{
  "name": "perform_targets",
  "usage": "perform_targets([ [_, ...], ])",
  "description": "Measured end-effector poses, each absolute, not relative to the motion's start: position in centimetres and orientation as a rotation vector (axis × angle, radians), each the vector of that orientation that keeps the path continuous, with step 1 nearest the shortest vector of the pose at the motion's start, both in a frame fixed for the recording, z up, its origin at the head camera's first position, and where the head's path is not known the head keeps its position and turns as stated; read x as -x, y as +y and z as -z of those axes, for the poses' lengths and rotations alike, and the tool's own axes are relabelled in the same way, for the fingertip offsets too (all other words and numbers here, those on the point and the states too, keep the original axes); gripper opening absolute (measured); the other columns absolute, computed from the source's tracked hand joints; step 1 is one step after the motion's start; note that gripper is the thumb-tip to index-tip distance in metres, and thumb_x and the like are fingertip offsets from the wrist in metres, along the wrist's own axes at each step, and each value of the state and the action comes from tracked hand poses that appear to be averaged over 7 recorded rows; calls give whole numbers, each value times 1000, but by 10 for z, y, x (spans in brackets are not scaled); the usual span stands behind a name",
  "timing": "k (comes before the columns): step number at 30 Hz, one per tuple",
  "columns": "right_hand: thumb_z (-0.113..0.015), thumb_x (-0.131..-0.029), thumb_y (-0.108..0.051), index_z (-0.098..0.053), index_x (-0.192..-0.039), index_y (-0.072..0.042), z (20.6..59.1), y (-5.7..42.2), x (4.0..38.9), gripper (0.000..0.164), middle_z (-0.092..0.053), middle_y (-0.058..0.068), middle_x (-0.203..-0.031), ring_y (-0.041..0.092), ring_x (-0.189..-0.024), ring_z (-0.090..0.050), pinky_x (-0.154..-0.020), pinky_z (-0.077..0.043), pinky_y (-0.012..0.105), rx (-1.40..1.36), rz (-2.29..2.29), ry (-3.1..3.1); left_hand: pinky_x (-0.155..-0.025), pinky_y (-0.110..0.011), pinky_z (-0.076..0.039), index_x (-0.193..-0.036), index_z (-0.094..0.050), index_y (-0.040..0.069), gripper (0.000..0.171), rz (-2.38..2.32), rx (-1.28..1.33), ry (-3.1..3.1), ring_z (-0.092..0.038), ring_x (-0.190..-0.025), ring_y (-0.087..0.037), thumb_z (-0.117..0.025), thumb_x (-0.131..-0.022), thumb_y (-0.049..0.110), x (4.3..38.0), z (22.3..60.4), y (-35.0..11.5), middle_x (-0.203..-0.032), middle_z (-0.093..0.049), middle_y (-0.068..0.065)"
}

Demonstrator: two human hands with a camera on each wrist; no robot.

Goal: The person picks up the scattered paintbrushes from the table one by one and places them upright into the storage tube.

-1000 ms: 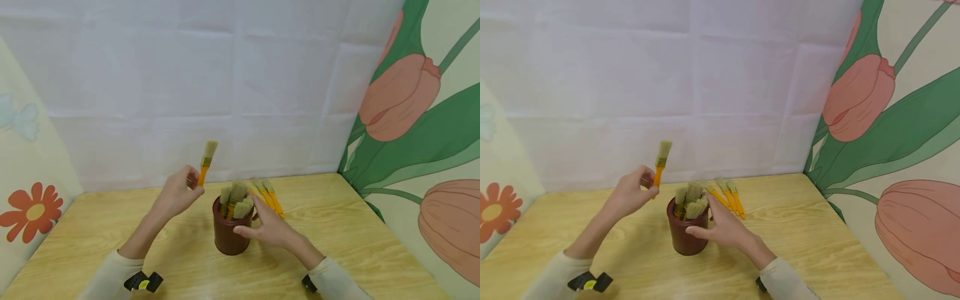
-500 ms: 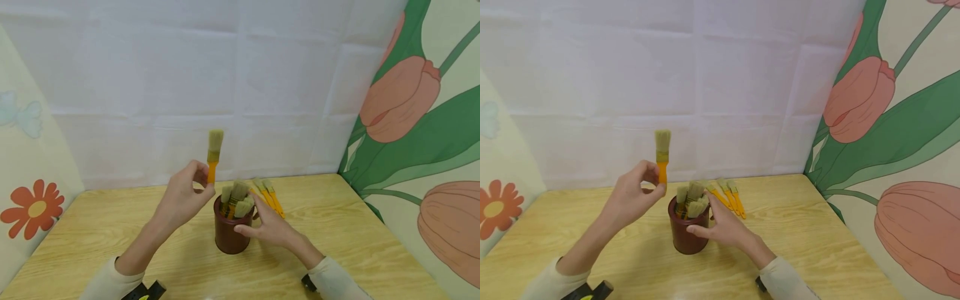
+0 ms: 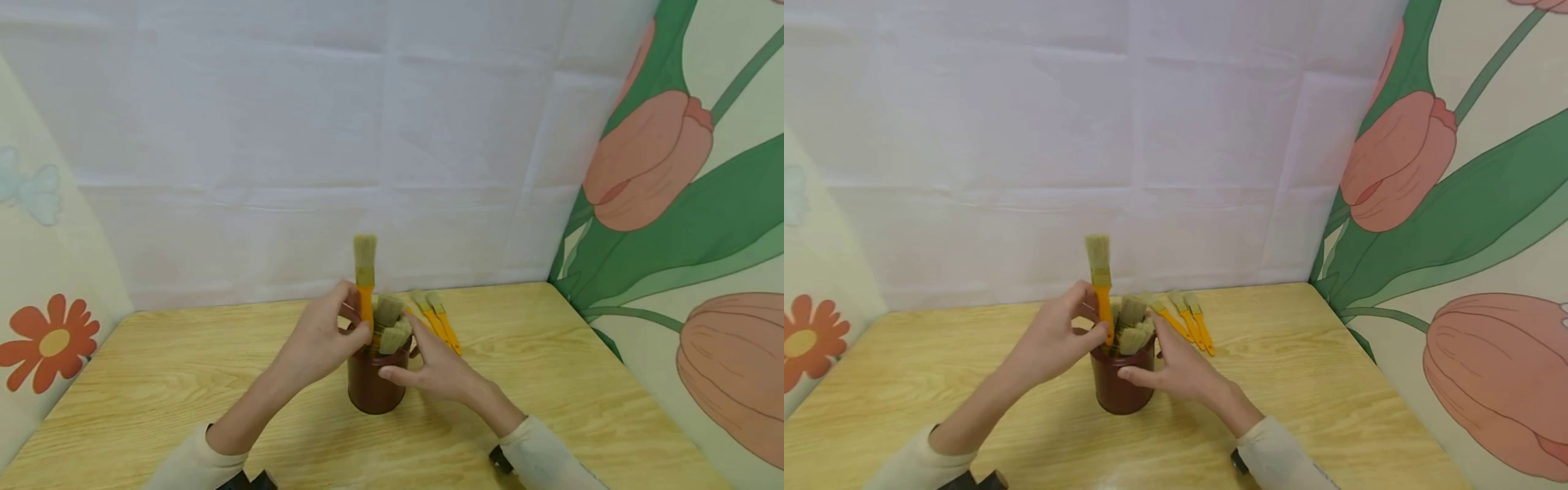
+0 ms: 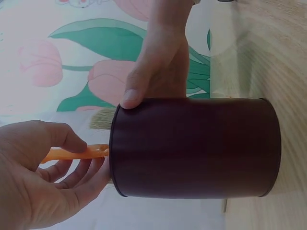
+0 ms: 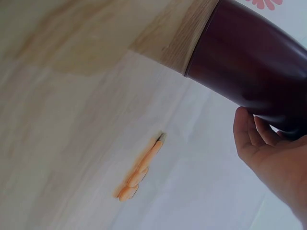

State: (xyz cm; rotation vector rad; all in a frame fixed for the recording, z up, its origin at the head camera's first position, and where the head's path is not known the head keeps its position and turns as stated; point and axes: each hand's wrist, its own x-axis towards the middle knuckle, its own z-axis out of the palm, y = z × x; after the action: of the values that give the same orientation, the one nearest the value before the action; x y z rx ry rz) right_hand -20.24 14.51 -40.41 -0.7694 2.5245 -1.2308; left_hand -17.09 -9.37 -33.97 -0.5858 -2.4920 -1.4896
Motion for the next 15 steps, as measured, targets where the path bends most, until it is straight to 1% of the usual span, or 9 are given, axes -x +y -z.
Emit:
perform_targets([
  [3, -71, -89, -63, -6, -164, -27, 403, 145, 202, 106, -15, -3, -166, 21, -131, -46, -101, -44, 51, 753, 1226, 2518, -66, -32, -57, -111, -56, 10, 21, 1512, 568, -2536, -67, -89, -16, -66, -94, 6, 171, 341, -91, -101, -64, -4],
  [6, -70, -89, -62, -6, -164, -26, 403, 145, 202, 106, -13, -3, -167, 21, -135, -43, -102, -43, 52, 754, 1232, 2508, -69, -33, -57, -114, -57, 10, 20, 1510, 566, -2568, -66, -90, -16, -65, -96, 8, 171, 342, -89, -101, -64, -4],
  [12, -70, -89, -63, -5, -165, -24, 403, 145, 203, 107, -12, -3, -167, 20, -139, -39, -104, -42, 52, 768, 1227, 2514, -71, -34, -56, -110, -56, 10, 13, 1515, 587, -2592, -66, -94, -16, -63, -100, 12, 170, 344, -88, -103, -63, -3],
  [15, -71, -89, -62, -5, -165, -24, 404, 145, 203, 108, -11, -3, -167, 20, -140, -38, -104, -42, 52, 773, 1225, 2516, -72, -34, -56, -110, -57, 10, 12, 1517, 604, -2593, -67, -95, -16, -63, -100, 11, 171, 345, -88, -103, -63, -3],
])
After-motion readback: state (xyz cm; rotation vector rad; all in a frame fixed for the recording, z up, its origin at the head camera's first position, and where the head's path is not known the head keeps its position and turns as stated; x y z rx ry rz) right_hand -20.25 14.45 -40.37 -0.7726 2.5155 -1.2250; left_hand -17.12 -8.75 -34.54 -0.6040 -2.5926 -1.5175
